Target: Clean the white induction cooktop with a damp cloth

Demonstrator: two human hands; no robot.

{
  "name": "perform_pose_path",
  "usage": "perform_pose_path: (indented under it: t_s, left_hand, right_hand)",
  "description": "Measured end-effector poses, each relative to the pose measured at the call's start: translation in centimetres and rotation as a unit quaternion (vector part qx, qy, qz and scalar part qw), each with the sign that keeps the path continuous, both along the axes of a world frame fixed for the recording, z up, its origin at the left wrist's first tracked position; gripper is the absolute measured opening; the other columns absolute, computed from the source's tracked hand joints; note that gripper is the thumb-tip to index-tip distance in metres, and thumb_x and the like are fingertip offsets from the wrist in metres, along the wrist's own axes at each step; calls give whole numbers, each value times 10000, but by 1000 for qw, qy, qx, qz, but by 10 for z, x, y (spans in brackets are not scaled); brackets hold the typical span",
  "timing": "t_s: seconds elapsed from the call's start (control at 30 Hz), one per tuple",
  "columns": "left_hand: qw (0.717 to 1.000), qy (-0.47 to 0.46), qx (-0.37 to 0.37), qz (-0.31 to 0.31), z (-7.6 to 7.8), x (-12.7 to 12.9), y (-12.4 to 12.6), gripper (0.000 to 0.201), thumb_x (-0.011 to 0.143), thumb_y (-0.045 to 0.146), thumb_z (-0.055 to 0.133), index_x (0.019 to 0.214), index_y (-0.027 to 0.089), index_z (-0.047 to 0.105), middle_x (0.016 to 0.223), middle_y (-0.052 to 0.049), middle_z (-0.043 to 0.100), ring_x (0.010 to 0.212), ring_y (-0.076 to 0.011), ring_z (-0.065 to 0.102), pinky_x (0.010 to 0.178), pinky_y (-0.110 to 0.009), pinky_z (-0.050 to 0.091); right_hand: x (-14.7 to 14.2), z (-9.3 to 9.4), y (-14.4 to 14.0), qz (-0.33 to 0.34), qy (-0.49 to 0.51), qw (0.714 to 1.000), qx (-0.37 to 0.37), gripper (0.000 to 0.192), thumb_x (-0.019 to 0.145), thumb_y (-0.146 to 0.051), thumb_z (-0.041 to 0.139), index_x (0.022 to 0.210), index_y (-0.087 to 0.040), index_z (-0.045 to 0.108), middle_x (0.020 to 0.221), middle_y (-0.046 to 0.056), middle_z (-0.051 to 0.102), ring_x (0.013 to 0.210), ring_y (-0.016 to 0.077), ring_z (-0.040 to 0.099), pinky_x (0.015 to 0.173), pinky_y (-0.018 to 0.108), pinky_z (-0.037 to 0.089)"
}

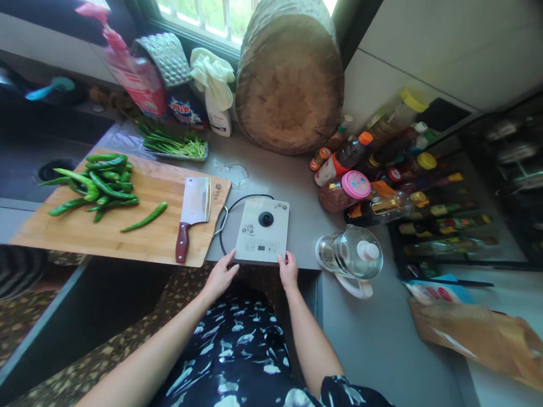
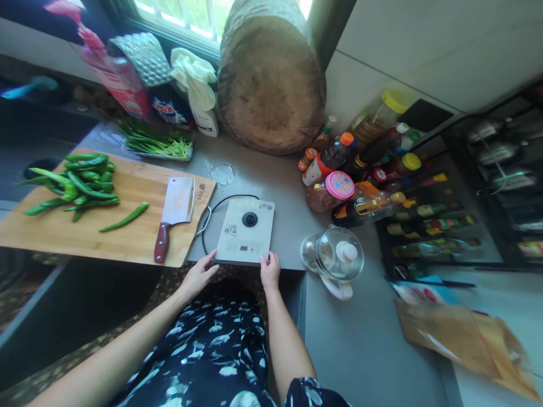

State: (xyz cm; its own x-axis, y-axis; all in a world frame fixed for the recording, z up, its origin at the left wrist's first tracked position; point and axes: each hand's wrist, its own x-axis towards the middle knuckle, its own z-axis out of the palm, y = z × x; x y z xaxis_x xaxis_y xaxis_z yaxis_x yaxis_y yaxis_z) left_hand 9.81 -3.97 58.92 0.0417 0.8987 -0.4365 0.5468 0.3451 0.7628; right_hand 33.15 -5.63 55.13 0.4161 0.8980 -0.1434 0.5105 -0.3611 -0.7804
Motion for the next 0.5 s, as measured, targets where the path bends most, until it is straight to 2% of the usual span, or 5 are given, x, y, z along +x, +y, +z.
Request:
perform_pose_path:
  t_s: [0.23, 0.37, 0.5]
  left_hand:
    - [1000, 0, -1, -7, -2, -1, -1, 611, 768, 329, 468, 1348, 138, 453, 1300, -99, 539, 1112, -229, 559, 980, -349, 426]
    - [1000, -7, 2, -13, -4, -1, -1, 596, 765, 314, 470, 1335, 139, 462, 1251, -105, 559, 1094, -232, 553, 975, -364, 422]
    - [1000, 9, 24, -8, 2, 2, -6, 636, 777, 330, 468, 1373, 124, 390, 1185, -119, 545, 992, -207, 573, 900, -333, 455]
  right_hand:
    - [1, 0, 7, -24, 4, 1000, -10, 440, 823, -501, 431, 944, -136, 643, 918, 98, 624, 816, 194, 552, 740, 298, 443]
    - [1, 0, 13, -28, 5, 999, -33, 453, 819, -543, 417, 867, -156, 647, 828, 63, 628, 774, 186, 544, 670, 274, 441]
    - [2, 2, 13, -27, 3, 999, -40, 453, 817, -547, 425, 864, -153, 643, 807, 59, 627, 747, 179, 540, 649, 264, 436]
